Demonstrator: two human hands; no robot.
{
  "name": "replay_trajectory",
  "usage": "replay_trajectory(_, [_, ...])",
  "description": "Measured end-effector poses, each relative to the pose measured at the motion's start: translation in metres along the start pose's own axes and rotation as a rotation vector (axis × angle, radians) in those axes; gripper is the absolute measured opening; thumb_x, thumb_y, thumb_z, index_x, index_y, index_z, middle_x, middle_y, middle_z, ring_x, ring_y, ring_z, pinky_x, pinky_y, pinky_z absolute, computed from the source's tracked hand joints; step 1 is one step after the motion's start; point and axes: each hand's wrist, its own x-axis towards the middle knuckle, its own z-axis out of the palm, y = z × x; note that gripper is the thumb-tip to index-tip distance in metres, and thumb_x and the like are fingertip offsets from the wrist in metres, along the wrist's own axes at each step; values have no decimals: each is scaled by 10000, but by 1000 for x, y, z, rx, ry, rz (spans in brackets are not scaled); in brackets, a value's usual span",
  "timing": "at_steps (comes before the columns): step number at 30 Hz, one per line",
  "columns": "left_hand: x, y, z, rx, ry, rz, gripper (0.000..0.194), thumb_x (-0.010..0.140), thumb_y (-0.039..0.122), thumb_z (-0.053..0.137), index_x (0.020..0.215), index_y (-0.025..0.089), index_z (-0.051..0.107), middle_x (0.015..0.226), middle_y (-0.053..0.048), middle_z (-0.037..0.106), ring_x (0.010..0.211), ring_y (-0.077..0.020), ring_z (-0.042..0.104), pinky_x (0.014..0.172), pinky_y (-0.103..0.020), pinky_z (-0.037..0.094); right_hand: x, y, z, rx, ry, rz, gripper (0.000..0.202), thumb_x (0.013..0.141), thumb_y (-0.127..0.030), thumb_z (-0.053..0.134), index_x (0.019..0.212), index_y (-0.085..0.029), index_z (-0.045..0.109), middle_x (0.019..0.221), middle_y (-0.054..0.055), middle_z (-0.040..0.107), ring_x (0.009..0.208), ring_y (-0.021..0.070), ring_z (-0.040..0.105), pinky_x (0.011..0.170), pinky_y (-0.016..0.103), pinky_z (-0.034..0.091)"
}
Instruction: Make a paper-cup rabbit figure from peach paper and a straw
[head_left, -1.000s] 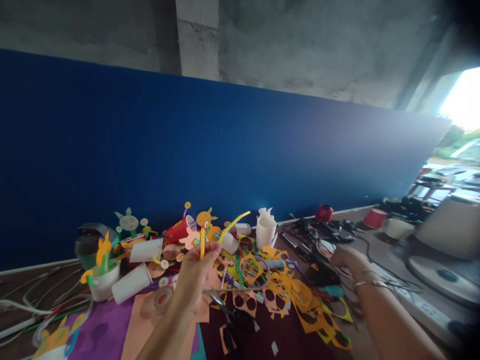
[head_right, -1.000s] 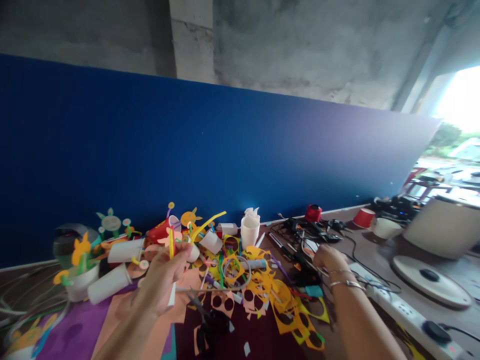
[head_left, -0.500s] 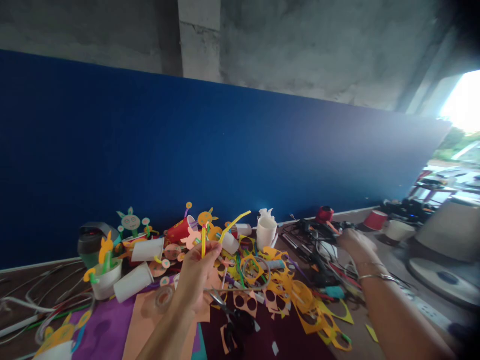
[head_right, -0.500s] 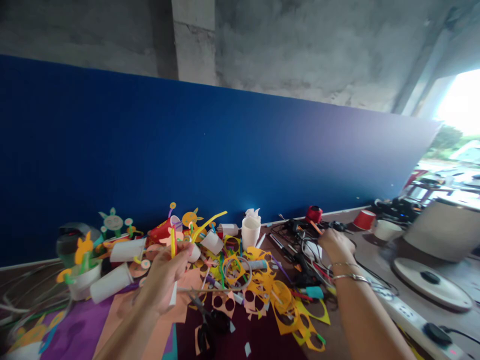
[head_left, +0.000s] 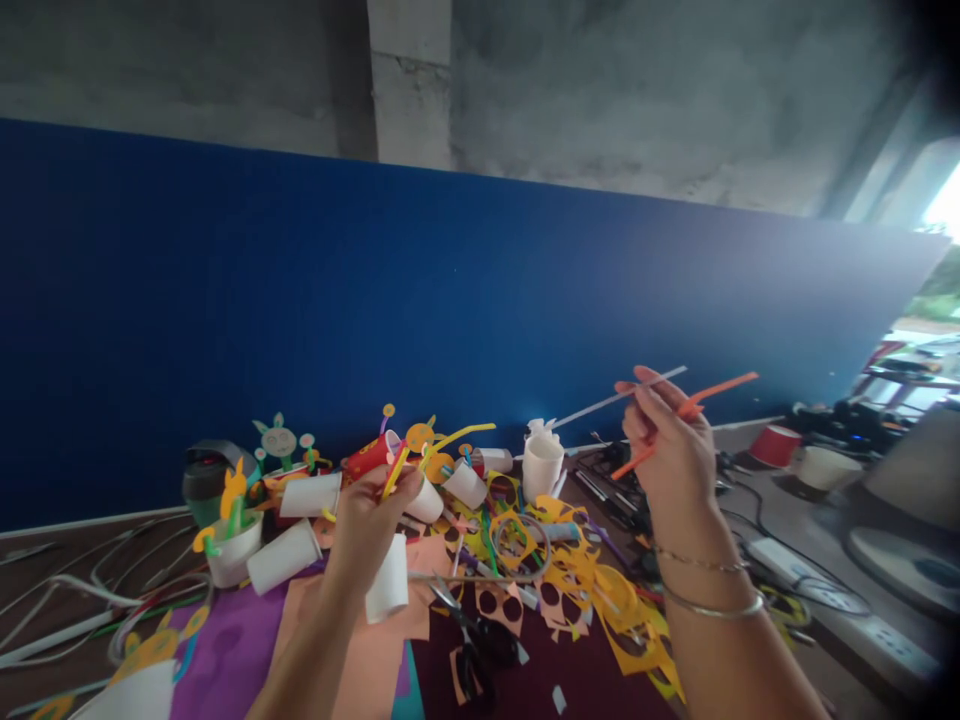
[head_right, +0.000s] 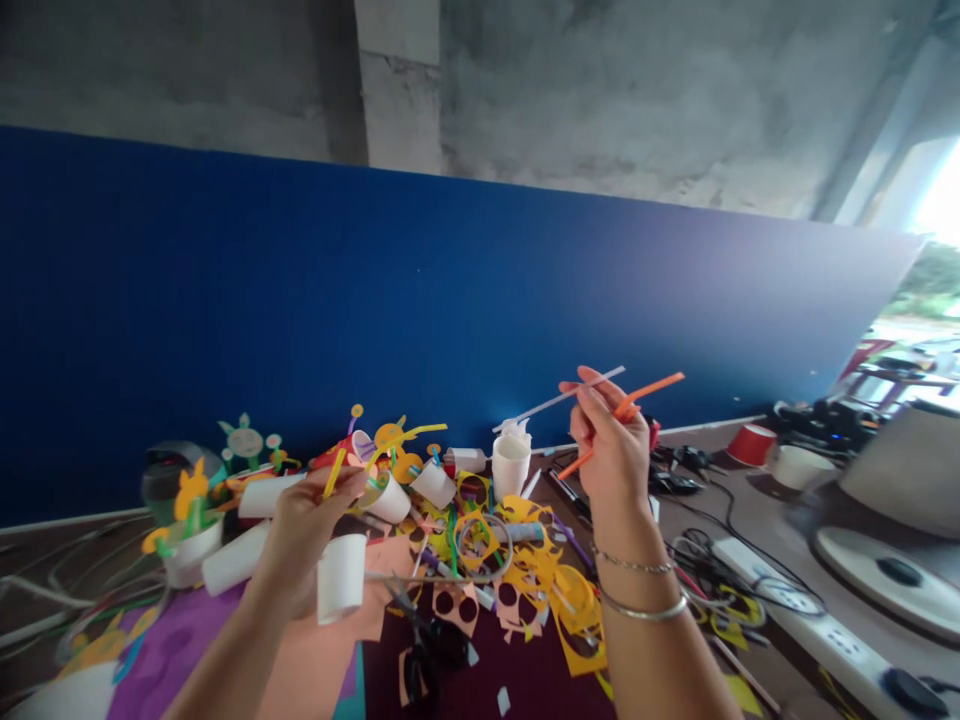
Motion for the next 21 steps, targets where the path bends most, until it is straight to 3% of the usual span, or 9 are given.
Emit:
replay_trajectory(2, [6,0,-9,110,-1,18,288,678,413,684,830,169,665,594,-9,651,490,-184,602,464,-259,448,-6,5,5,40,12,44,212,744,-281,686,939,-201,665,775,14,628,437,30,331,365,181,234])
replay_trajectory(5, [15,-6,-22,460,80,157,250,678,413,671,722,168,686,574,-18,655,542,-188,600,496,-240,411,-18,18,9,27,-2,128,167,746,-326,686,855,-204,658,665,-22,563,421,34,324,361,190,219])
replay_trajectory(7, [17,-13,-29,588,90,204,229,682,406,664,741,187,696,644,-13,687,636,-202,621,554,-234,408,-29,28,12,-50,-133,218,184,749,-343,681,864,-202,651,672,-20,568,421,36,329,368,196,205])
replay_trajectory(10, [18,-21,-33,653,39,205,211,711,405,633,760,209,691,669,-2,693,630,-196,608,547,-225,368,-47,43,21,-238,-447,363,242,791,-381,623,905,-169,642,728,15,610,436,44,337,391,211,210])
replay_trajectory(15, [22,-29,-39,809,32,191,144,728,357,608,682,225,642,636,-14,665,585,-191,566,536,-237,296,-63,60,43,-316,-504,400,262,800,-432,587,842,-173,585,640,6,615,428,61,335,406,216,206])
replay_trajectory(19, [26,-33,-49,1033,20,205,124,772,283,535,730,219,633,764,-53,677,736,-227,597,617,-261,330,-69,72,62,-268,-541,495,255,769,-419,628,746,-176,555,589,-6,585,428,62,343,414,215,221])
replay_trajectory(21, [24,-32,-48,997,70,249,131,779,279,532,798,212,643,883,-75,676,841,-246,601,674,-275,364,-75,82,69,-197,-544,546,257,779,-422,611,740,-177,547,600,-13,571,421,55,321,407,214,202])
